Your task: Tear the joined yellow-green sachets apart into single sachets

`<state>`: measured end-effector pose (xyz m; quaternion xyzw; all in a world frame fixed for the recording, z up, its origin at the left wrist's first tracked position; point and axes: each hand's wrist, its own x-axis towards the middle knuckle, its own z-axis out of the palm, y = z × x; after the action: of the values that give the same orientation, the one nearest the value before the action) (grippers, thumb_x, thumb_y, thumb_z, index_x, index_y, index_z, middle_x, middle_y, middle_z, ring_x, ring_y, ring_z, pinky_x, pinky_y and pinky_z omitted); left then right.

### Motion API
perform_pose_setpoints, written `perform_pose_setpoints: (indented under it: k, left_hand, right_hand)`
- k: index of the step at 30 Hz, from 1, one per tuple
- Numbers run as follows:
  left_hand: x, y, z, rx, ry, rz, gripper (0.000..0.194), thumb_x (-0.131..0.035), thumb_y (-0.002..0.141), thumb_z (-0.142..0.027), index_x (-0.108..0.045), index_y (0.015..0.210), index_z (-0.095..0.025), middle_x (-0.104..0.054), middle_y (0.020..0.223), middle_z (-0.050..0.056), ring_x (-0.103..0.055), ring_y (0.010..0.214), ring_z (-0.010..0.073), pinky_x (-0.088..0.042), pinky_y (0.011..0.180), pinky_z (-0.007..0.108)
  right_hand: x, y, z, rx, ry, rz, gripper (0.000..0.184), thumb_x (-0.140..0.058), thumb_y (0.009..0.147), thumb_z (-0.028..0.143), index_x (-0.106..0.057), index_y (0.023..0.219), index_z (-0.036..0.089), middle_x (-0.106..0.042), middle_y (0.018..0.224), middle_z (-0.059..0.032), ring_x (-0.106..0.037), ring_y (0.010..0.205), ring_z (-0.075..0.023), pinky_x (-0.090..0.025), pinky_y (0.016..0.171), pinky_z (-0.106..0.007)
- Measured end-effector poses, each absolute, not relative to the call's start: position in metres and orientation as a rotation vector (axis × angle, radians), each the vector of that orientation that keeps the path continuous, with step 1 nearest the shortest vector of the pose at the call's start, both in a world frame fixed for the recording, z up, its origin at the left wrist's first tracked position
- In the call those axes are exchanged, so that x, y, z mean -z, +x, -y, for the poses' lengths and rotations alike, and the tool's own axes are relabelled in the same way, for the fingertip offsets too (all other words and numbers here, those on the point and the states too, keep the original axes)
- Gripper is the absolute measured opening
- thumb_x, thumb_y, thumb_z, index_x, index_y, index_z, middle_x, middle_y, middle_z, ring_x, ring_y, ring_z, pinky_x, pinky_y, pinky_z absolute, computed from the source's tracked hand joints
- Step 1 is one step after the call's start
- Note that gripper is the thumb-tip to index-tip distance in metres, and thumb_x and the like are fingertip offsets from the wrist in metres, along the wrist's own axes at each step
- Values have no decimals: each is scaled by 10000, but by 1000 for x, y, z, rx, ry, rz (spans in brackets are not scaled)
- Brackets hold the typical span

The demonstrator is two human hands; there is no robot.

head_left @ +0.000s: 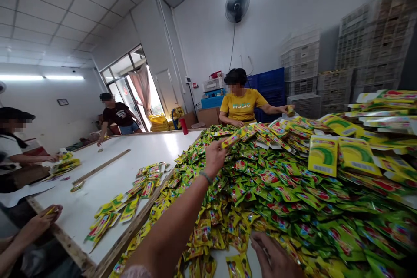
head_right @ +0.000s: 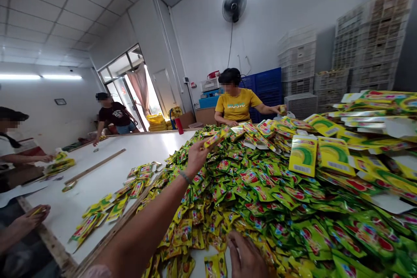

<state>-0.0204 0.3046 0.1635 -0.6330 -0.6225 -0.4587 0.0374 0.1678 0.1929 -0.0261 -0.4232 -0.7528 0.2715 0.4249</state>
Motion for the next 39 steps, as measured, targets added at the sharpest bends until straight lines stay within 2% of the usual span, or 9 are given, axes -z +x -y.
perform_pose_setpoints:
  k: [2,7,10,14,18,24,30,34,39]
  left_hand:
    - [-147,-16,-255,1793,-2005,1856,299,-611,792,-294,-694,1067,-212,-703,981,42,-609,879,191,-462,776,268]
    - [-83,-11,-161,2311,-2093,1981,280,-647,736,-284,-733,978,-174,-707,886,48,-604,840,208,-463,740,275]
    - [-51,-12,-139,2530,-2090,2004,285,-664,663,-193,-746,936,-183,-705,912,54,-611,865,211,-463,788,285]
    - [-28,-17,-136,2657,-2058,2050,320,-646,610,-141,-754,907,-185,-701,904,72,-619,848,212,-474,782,300]
    - [-20,-26,-142,2495,-2121,2023,262,-644,619,-137,-766,841,-206,-686,824,60,-603,795,187,-459,750,279]
    - [-15,-30,-149,2415,-2094,2119,328,-612,622,-91,-759,882,-225,-698,893,45,-613,855,193,-453,792,276]
    - [-12,-25,-147,2599,-2127,2095,411,-613,652,-112,-677,1047,-205,-690,964,37,-613,854,189,-475,761,272]
    - [-16,-20,-142,2613,-2098,2131,325,-618,630,-98,-697,937,-169,-678,860,28,-588,744,148,-456,677,227]
    - [-19,-17,-141,2693,-2041,2163,338,-628,601,-103,-691,928,-161,-656,783,13,-557,665,126,-432,604,207]
  right_hand:
    - [20,170,-196,-902,-1120,1752,308,-511,836,483,-596,1022,253,-700,907,-83,-672,811,-218,-544,635,-245]
    - [2,159,-191,-1283,-933,1319,906,-712,639,557,-297,1357,192,-513,1292,-188,-591,1065,-279,-553,783,-332]
    - [-1,150,-184,-1368,-799,1280,1009,-749,611,530,-216,1407,214,-446,1353,-195,-578,1084,-288,-548,800,-351]
    - [8,151,-187,-1359,-801,1338,976,-737,630,520,-228,1414,239,-512,1287,-181,-635,971,-265,-559,745,-320]
    - [20,161,-201,-1193,-830,1399,911,-701,686,470,-221,1427,247,-506,1291,-181,-631,996,-256,-558,738,-303]
    - [19,166,-197,-937,-934,1791,523,-644,749,448,-544,1228,262,-611,1209,-87,-600,1080,-248,-555,813,-281]
    - [4,159,-180,-470,-860,1938,521,-596,807,411,-489,1295,261,-589,1253,-49,-572,1126,-231,-527,887,-298]
    - [4,160,-176,-489,-854,1948,514,-557,839,377,-454,1327,250,-657,1131,-47,-642,1001,-201,-551,823,-264]
    - [3,161,-176,-479,-840,1950,419,-537,833,361,-548,1234,239,-647,1159,-56,-625,1041,-230,-547,849,-304]
